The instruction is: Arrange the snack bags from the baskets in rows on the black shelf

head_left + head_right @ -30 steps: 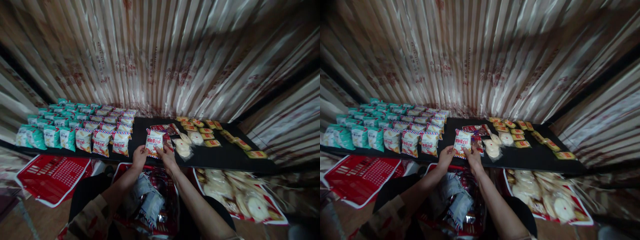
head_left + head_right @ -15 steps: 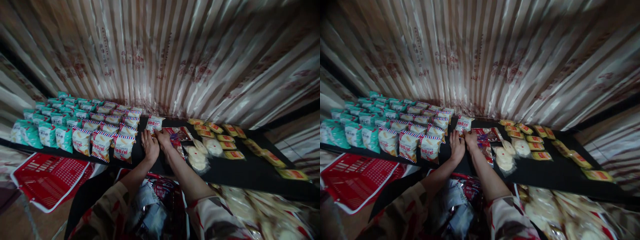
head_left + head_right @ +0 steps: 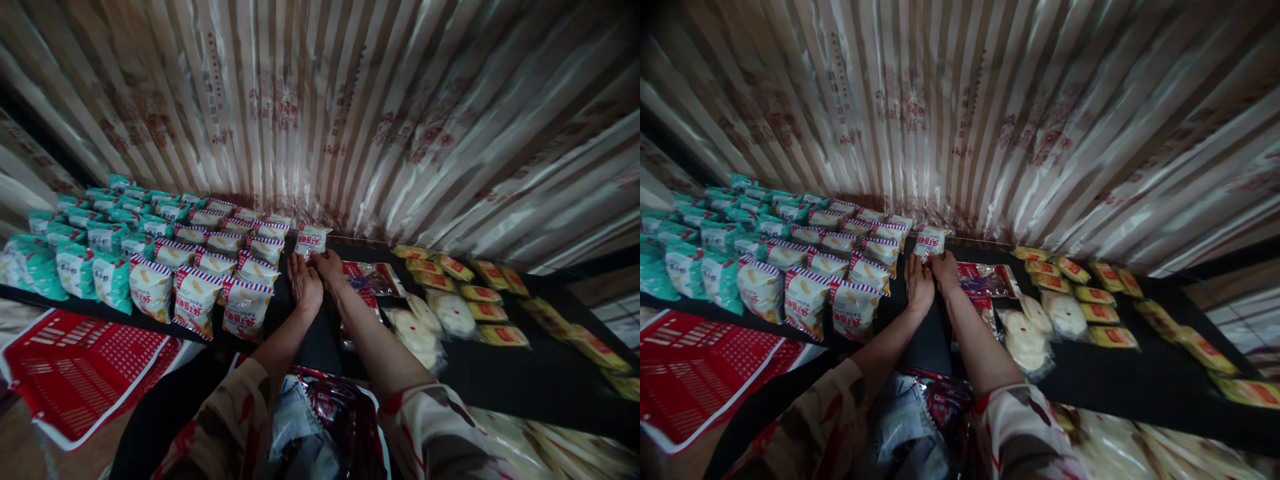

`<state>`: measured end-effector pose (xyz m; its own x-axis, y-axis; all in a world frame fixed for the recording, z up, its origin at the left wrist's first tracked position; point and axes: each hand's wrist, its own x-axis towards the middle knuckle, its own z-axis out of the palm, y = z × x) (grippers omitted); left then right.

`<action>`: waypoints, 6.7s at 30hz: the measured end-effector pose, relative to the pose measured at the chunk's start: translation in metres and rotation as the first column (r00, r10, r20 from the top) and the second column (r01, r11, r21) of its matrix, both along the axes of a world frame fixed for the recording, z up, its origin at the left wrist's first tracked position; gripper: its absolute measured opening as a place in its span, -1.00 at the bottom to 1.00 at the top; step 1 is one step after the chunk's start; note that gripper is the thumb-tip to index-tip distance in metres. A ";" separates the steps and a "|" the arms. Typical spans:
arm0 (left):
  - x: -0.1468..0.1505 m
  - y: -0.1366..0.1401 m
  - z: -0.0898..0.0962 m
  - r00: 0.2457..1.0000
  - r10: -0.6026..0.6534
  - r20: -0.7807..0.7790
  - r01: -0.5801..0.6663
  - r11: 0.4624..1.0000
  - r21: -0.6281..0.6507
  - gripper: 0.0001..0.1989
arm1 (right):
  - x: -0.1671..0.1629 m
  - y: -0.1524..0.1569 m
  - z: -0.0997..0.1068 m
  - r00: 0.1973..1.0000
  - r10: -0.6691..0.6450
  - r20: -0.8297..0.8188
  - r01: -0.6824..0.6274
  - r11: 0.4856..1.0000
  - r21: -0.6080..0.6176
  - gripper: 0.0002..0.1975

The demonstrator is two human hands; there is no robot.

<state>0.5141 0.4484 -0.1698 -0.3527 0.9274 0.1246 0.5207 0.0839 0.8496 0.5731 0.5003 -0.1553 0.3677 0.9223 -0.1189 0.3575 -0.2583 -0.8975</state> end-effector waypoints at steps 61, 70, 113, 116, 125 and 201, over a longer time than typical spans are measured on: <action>-0.101 -0.307 -0.120 0.536 -0.811 -0.235 0.519 0.536 -0.665 -0.48 | 0.007 -0.377 -0.112 0.552 0.687 0.473 -0.366 0.709 -0.603 -0.37; -0.093 -0.281 -0.088 0.644 -0.708 -0.288 0.378 0.622 -0.686 -0.44 | 0.002 -0.375 -0.092 0.549 0.676 0.491 -0.351 0.720 -0.599 -0.49; -0.146 -0.327 -0.026 0.542 -0.693 -0.475 0.730 0.668 -0.142 -0.44 | -0.019 -0.367 -0.025 0.622 -0.453 -0.639 0.215 0.883 -0.418 -0.78; -0.143 -0.327 -0.022 0.601 -0.690 -0.404 0.714 0.690 -0.117 -0.51 | -0.018 -0.367 -0.017 0.679 -0.400 -0.615 0.195 0.906 -0.374 -0.75; -0.127 -0.311 -0.005 0.860 -0.260 0.439 0.413 0.859 -0.302 -0.66 | -0.025 -0.373 -0.019 0.647 -0.344 -0.681 0.215 0.938 -0.270 -0.59; -0.062 -0.160 0.028 0.913 -0.406 -0.051 0.409 0.909 0.081 -0.53 | -0.009 -0.166 0.037 0.951 0.165 -0.261 -0.155 0.986 0.059 -0.71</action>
